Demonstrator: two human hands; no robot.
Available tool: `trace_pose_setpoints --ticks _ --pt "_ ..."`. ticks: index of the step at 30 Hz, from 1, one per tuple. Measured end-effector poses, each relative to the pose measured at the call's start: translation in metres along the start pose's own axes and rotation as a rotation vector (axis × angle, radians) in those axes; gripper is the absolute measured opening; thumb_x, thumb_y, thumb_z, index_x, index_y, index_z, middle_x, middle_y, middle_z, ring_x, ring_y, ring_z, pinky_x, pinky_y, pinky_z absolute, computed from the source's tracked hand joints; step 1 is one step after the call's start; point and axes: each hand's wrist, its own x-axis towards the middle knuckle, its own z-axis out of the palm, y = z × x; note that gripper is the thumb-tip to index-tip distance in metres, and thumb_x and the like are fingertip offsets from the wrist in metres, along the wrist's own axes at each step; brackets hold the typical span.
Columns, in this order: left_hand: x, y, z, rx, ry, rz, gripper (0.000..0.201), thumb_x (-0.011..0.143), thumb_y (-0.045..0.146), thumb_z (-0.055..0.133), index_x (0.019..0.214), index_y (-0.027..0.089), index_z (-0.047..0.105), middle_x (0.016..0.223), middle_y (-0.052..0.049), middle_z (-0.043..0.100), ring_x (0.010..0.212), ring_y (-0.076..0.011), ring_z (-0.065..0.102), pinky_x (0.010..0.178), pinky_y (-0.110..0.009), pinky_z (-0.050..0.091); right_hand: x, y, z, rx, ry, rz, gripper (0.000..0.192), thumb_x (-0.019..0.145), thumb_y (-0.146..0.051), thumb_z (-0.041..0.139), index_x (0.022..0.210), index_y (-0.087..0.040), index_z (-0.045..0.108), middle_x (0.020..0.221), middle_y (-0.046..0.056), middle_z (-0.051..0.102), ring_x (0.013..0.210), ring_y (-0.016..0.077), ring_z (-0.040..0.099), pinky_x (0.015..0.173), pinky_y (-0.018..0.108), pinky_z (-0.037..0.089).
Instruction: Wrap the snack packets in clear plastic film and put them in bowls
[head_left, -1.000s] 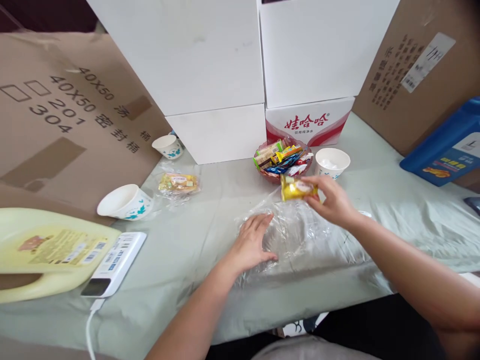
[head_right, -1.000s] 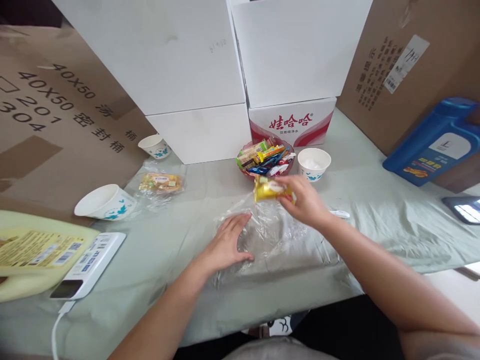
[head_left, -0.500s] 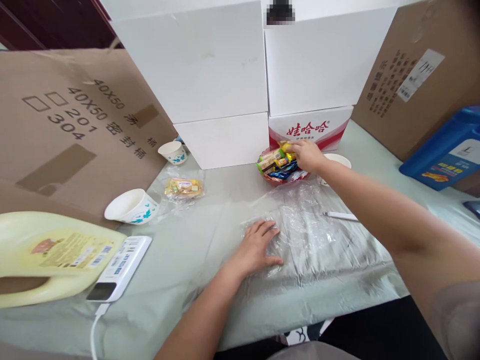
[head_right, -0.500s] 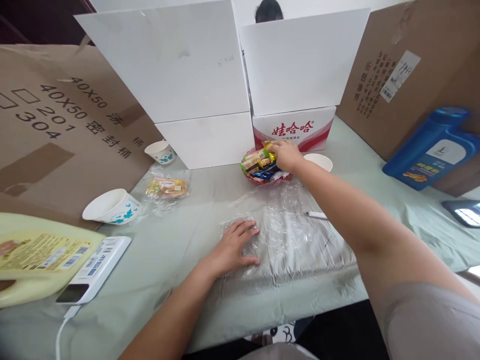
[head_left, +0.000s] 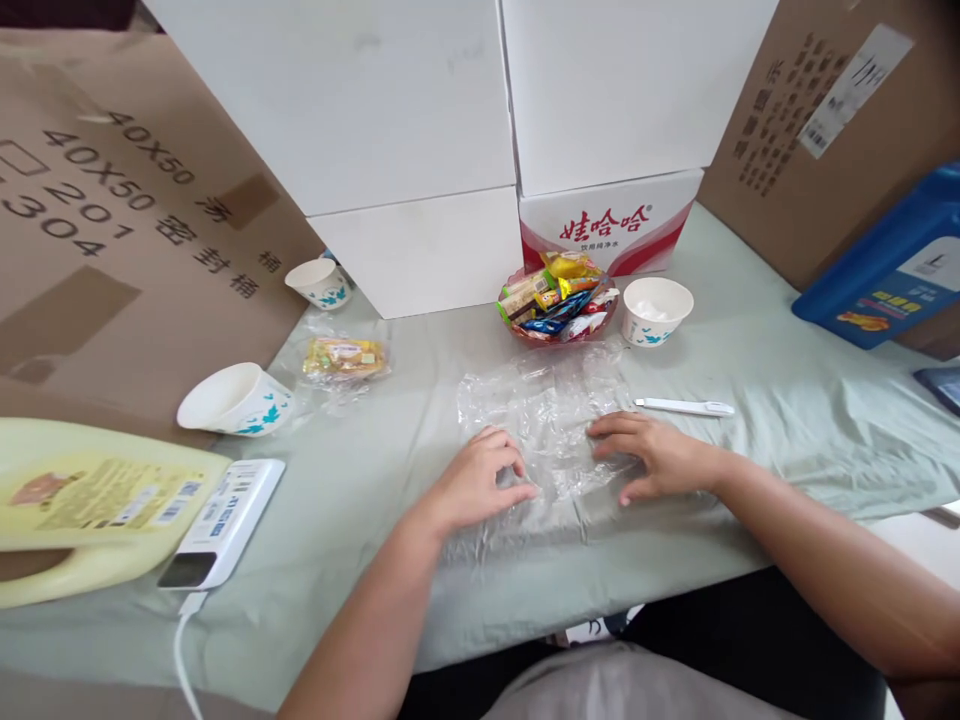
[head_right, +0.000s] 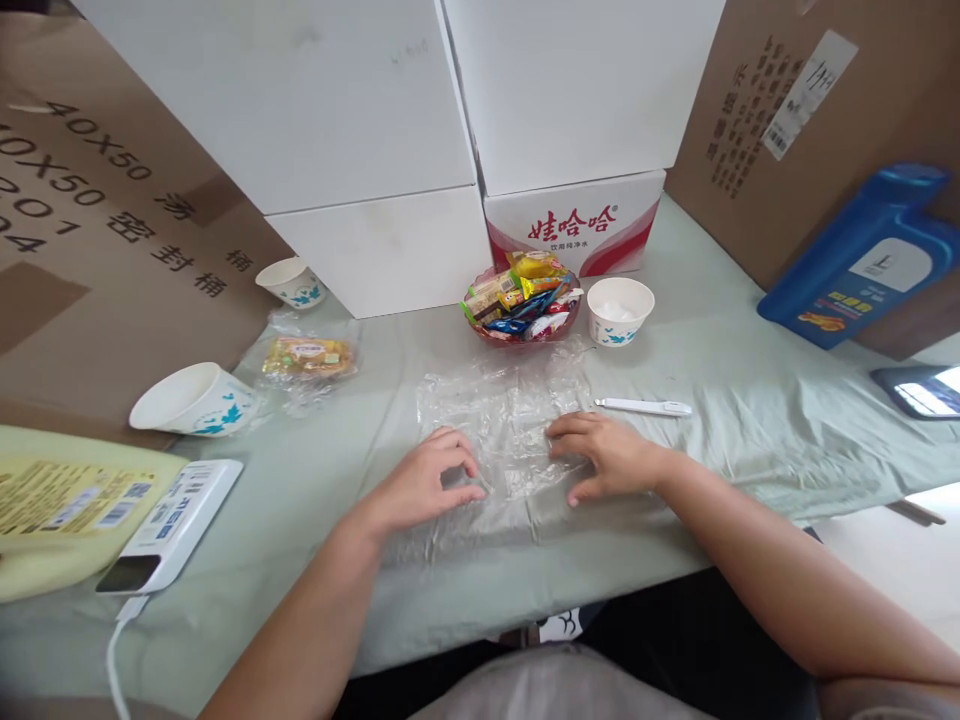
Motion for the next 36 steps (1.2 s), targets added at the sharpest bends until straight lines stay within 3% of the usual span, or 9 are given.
trace_pose_setpoints --ticks 4,7,11,15,19,24,29,33,36 --pt "-0.008 0.015 -0.001 0.025 -0.187 -0.029 0.048 0.051 0.04 0.091 0.087 0.023 0.065 0.101 -0.004 0.06 0.103 -0.0271 0.052 0.088 -0.04 0.047 -0.001 -0.002 -0.004 0.014 -0.042 0.024 0.024 0.081 -0.035 0.071 0.098 -0.019 0.068 0.141 0.011 0.053 0.137 0.0304 0.04 0.108 0.051 0.037" --pt "-0.013 0.021 0.003 0.1 -0.201 -0.074 0.028 0.062 0.022 0.082 0.078 0.021 0.058 0.111 -0.005 0.056 0.11 -0.027 0.049 0.091 -0.04 0.045 -0.004 -0.002 -0.011 0.12 -0.037 0.011 0.005 0.082 -0.024 0.064 0.084 -0.019 0.065 0.135 0.009 0.058 0.132 0.0264 0.046 0.105 0.046 0.04" --pt "-0.017 0.021 -0.005 0.057 -0.207 -0.068 0.015 0.074 0.006 0.055 0.068 0.019 0.05 0.112 -0.004 0.059 0.113 -0.0235 0.051 0.093 -0.037 0.044 -0.011 -0.002 -0.022 0.331 -0.113 0.103 0.008 0.081 -0.026 0.064 0.083 -0.019 0.06 0.115 0.008 0.067 0.102 0.02 0.063 0.088 0.035 0.048" --pt "-0.023 0.017 -0.026 -0.278 -0.31 -0.18 0.007 0.08 0.017 0.051 0.076 0.021 0.049 0.1 -0.003 0.068 0.093 -0.0183 0.062 0.081 -0.032 0.048 -0.015 -0.006 -0.024 0.583 -0.236 0.181 0.015 0.079 -0.029 0.066 0.084 -0.019 0.055 0.084 0.002 0.069 0.078 0.0147 0.064 0.073 0.029 0.048" --pt "-0.023 0.006 -0.035 -0.637 -0.402 -0.311 0.015 0.081 0.03 0.056 0.077 0.021 0.044 0.081 -0.003 0.07 0.076 -0.017 0.066 0.065 -0.028 0.049 -0.013 -0.007 -0.017 0.792 -0.309 0.247 0.022 0.08 -0.027 0.063 0.094 -0.02 0.048 0.075 -0.002 0.066 0.072 0.0141 0.066 0.065 0.027 0.047" --pt "-0.014 -0.016 -0.025 -0.537 -0.032 -0.474 0.016 0.074 0.031 0.06 0.081 0.021 0.049 0.069 0.003 0.061 0.064 -0.015 0.063 0.063 -0.028 0.048 -0.005 -0.002 -0.003 0.727 0.055 0.423 0.031 0.082 -0.029 0.059 0.11 -0.021 0.047 0.079 -0.002 0.064 0.066 0.0147 0.066 0.06 0.027 0.048" --pt "-0.011 -0.032 -0.021 -0.422 0.078 -0.536 0.02 0.071 0.035 0.06 0.084 0.021 0.053 0.075 0.002 0.062 0.06 -0.0148 0.061 0.062 -0.029 0.048 0.015 0.001 0.019 0.681 0.399 0.473 0.034 0.086 -0.03 0.052 0.118 -0.023 0.044 0.082 0.0 0.064 0.067 0.016 0.067 0.059 0.028 0.051" --pt "-0.012 -0.038 -0.02 -0.226 0.098 -0.584 0.017 0.072 0.033 0.059 0.083 0.021 0.055 0.079 0.0 0.065 0.062 -0.0153 0.061 0.06 -0.028 0.046 0.031 0.004 0.028 0.216 0.473 0.546 0.036 0.09 -0.025 0.047 0.126 -0.021 0.046 0.087 0.004 0.07 0.07 0.0185 0.067 0.067 0.032 0.05" --pt "-0.011 -0.037 -0.02 -0.096 0.058 -0.621 0.012 0.075 0.03 0.059 0.083 0.021 0.055 0.08 0.0 0.066 0.063 -0.015 0.06 0.06 -0.026 0.043 0.039 0.006 0.029 -0.079 0.417 0.597 0.036 0.093 -0.027 0.046 0.127 -0.017 0.049 0.097 0.01 0.072 0.083 0.0245 0.069 0.073 0.036 0.049"
